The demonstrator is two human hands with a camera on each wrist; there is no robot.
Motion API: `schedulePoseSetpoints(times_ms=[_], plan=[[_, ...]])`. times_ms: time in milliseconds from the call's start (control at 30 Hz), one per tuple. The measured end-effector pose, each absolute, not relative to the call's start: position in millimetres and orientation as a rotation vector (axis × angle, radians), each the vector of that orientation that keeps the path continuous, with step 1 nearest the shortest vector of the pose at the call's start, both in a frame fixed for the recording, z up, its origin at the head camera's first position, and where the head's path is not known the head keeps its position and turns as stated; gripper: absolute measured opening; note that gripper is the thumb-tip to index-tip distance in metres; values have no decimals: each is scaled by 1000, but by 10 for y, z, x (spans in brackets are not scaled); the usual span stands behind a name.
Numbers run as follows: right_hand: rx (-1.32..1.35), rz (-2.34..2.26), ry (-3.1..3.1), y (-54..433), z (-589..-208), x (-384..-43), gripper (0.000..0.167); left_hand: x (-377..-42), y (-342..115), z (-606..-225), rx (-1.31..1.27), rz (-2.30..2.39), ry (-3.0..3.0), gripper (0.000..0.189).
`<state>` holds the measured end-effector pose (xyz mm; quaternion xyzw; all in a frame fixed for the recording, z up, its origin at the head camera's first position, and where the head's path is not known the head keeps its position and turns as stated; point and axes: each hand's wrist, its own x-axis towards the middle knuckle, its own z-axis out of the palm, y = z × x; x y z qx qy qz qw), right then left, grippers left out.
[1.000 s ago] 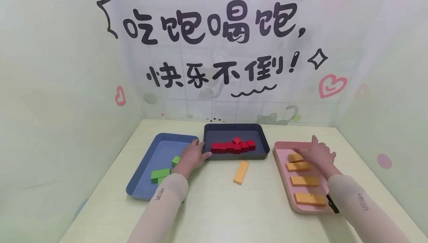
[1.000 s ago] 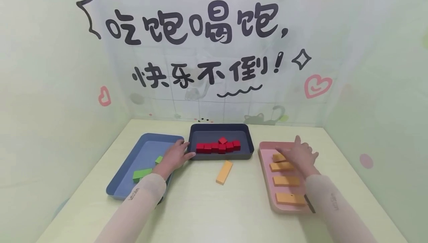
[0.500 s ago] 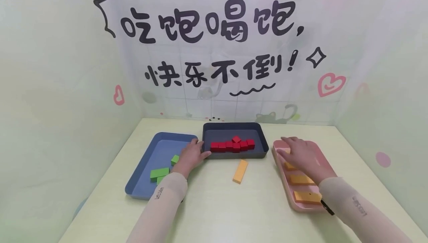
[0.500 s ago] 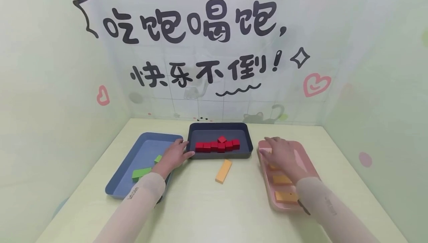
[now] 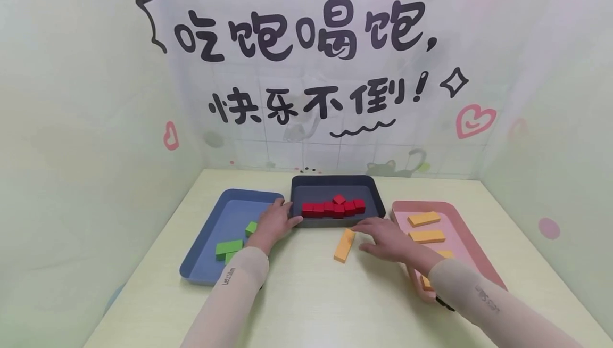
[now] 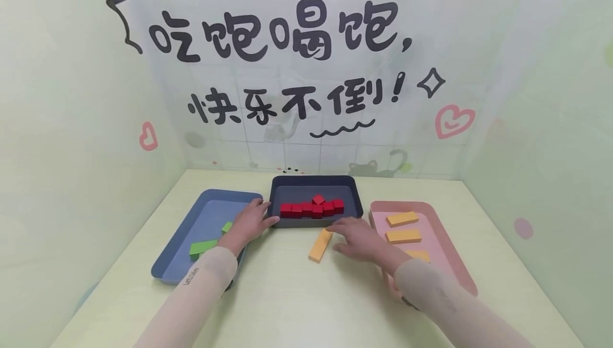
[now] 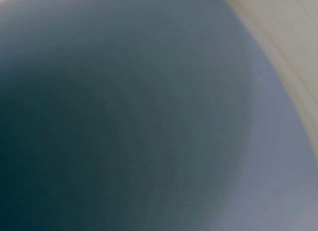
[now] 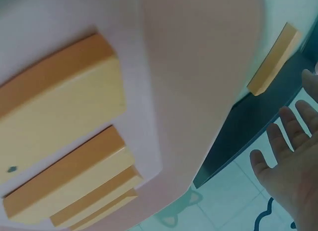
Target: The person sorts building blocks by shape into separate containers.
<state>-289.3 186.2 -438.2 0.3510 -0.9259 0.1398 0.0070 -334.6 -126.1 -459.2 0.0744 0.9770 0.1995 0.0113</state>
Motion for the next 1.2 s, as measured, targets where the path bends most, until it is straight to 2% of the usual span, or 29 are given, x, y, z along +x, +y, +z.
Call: schedulePoseSetpoints(times_ms=[200,567,833,1100,1200], plan=[[1191,383,-2927,1740,-4430,-2945,46,-3335,-1235,-4561,243,627,3048,68],[1181,90,-2918,1668,-4540,-2896,45,-3328,-1216,-4557,239,627,3045,68],[1152,-14,-2952,1671,-4535,-2854,49,-3327,-1215,-4562,241,633,3041,68],[1130,6,-2944,1763,-4517,-2755,20,-3329,-1229,-4574,219,652,3031,68],[1155,63,-2935,1826,-4427,-2704,23,-3333,-1238,-4581,217,656,3029,68]])
